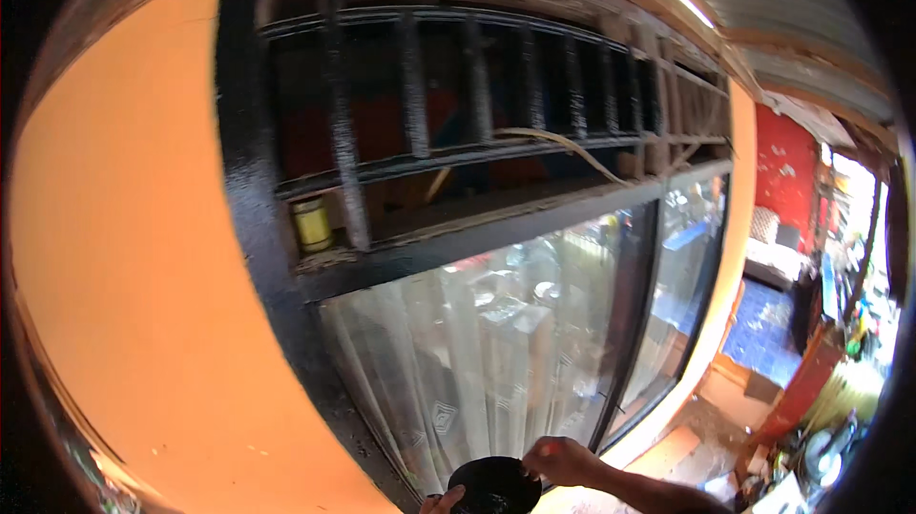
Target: The person paints a metal window frame black using a paintbrush and a paint can. They repeatedly dip the brush into the can and apply paint to the upper and side sections of the frame, working around the glass and adjacent wall.
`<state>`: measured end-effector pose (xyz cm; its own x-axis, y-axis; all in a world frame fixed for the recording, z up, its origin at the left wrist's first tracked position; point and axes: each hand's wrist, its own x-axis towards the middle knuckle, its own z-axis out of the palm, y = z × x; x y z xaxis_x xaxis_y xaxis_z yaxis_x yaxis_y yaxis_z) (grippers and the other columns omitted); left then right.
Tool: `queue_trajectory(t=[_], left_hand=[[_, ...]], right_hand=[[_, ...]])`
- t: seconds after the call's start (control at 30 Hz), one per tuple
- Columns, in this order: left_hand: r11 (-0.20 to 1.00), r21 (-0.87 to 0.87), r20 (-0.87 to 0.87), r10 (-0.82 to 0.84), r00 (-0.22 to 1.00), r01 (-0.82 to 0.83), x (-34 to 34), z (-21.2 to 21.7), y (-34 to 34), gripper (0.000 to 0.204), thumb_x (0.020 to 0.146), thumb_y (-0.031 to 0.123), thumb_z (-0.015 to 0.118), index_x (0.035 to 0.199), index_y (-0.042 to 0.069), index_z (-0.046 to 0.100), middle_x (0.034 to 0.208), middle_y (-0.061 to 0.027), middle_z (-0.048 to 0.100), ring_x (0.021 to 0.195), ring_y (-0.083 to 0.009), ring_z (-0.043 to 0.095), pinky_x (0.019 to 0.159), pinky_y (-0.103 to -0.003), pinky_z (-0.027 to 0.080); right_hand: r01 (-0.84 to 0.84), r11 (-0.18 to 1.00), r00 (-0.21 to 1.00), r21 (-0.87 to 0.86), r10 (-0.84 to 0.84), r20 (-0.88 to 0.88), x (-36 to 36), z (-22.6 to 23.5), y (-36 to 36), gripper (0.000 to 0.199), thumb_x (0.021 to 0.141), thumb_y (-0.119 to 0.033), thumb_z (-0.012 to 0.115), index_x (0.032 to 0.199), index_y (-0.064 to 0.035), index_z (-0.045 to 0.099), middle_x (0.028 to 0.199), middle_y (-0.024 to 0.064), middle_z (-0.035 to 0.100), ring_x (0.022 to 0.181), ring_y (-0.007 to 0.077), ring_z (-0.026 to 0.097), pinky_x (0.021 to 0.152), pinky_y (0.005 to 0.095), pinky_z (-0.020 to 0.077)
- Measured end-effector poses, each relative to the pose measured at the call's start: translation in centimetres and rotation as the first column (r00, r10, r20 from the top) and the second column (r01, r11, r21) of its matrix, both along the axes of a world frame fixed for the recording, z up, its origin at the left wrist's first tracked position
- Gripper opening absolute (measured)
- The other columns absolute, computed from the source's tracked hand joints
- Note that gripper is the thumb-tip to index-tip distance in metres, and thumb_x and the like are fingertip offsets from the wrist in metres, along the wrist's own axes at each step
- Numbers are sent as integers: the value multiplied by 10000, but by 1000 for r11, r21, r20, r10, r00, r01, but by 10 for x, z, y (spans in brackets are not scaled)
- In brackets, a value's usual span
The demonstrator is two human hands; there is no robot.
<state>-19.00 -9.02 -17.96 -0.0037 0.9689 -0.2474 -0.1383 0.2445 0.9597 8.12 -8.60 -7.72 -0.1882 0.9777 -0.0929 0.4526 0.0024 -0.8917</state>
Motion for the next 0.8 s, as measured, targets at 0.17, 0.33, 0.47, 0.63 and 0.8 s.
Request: queue_trajectory(t=[0.17, 0.33, 0.47, 0.63, 0.8], left_hand=[[1000, -5, 44, -10, 999, 11, -3, 14, -4, 427, 913, 510, 712, 913, 92, 626, 706, 5, 507, 640, -145, 467, 639, -345, 434], [997, -37, 63, -67, 996, 69, -15, 28, -13, 419, 918, 502, 709, 878, 94, 625, 681, 19, 488, 625, -132, 453, 625, -337, 423], [994, -108, 236, 30, 971, -5, -19, 25, -24, 434, 935, 500, 681, 766, 104, 634, 641, 34, 488, 577, -119, 446, 554, -319, 385], [998, 44, 344, 34, 938, -52, -33, 4, -37, 446, 910, 509, 720, 1138, 132, 647, 951, -68, 667, 843, -168, 633, 722, -305, 495], [986, -123, 205, 140, 969, -116, -62, -9, -54, 468, 892, 620, 711, 848, 160, 633, 611, 101, 418, 516, -65, 388, 485, -260, 296]], right_hand=[[154, 740, 959, 655, 48, -280, 20, 4, -11, 357, 864, 107, 656, 1190, -16, 578, 952, 130, 705, 746, 163, 680, 671, 300, 562], [200, 422, 969, 884, -218, -116, 34, 106, 10, 197, 1035, -272, 562, 1101, -98, 625, 975, 54, 653, 850, 176, 630, 700, 278, 525], [415, 581, 448, 701, 539, -713, -4, 264, 47, 237, 1052, -256, 572, 1238, -112, 607, 1200, 48, 660, 936, 133, 630, 713, 246, 463], [332, 252, 503, 909, 768, -397, -117, 452, 75, 282, 955, -215, 681, 1169, -53, 593, 1225, 245, 694, 817, 210, 650, 755, 308, 491], [542, 250, 460, 802, 711, -532, -182, 516, 91, 176, 962, -79, 601, 1112, -19, 532, 946, 173, 732, 572, 197, 635, 554, 305, 492]])
